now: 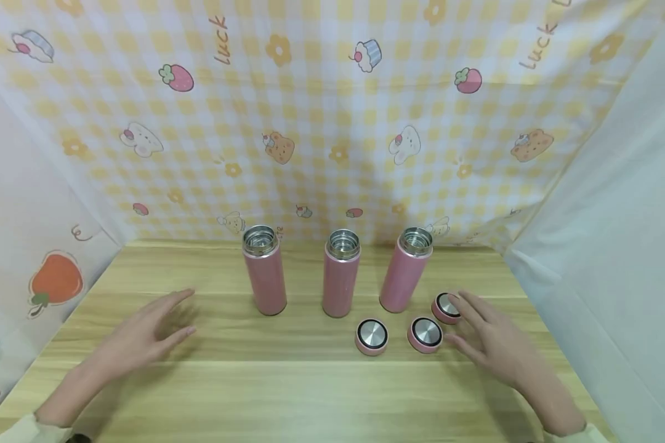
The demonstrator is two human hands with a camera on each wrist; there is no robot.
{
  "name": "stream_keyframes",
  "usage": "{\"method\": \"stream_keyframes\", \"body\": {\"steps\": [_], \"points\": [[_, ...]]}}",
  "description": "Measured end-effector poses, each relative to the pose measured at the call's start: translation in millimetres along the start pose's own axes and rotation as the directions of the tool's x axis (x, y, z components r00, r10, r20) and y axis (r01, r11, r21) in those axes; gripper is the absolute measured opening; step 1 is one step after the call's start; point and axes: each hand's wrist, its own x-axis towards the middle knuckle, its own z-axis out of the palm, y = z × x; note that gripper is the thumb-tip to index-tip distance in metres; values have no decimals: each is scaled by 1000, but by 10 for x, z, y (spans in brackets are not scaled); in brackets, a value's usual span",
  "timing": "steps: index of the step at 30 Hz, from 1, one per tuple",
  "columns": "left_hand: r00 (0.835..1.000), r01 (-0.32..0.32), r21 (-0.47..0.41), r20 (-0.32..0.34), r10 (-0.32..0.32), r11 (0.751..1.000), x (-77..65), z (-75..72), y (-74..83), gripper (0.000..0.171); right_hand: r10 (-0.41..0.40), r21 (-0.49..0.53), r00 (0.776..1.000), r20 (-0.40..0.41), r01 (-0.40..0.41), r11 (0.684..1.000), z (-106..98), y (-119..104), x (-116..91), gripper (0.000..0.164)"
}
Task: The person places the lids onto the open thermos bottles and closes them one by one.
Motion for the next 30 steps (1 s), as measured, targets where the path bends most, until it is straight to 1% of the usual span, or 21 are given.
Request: {"method": "stream_keyframes", "body": {"steps": [2,4,6,9,13,16,20,26,30], "points": [[1000,-5,-78,-30,2,997,31,3,-3,66,-51,21,997,-57,52,998,12,-36,-10,70],[998,-8,-137,-59,-1,991,79,-3,-1,61,-91,21,991,-95,93,995,21,-89,-11,60],[997,-2,-190,-73,-12,982,141,-13,6,59,-115,23,988,-107,118,993,35,-148,1,55],[998,15,-266,-51,-29,964,235,-10,22,63,-132,38,987,-94,136,990,65,-249,34,52],[1000,25,-361,-7,-30,932,376,49,66,70,-146,77,987,-72,151,985,123,-380,85,56],[999,31,-400,1,-33,916,497,102,110,75,-167,106,984,-54,172,979,164,-470,137,56],[999,47,-443,0,-53,895,654,144,176,82,-203,149,979,-27,205,967,220,-554,230,59],[999,8,-517,-35,-30,856,886,198,313,90,-265,190,964,-32,266,945,297,-587,363,64],[998,3,-540,-46,-34,842,1000,232,407,96,-279,208,960,-30,279,937,345,-607,420,68]]}}
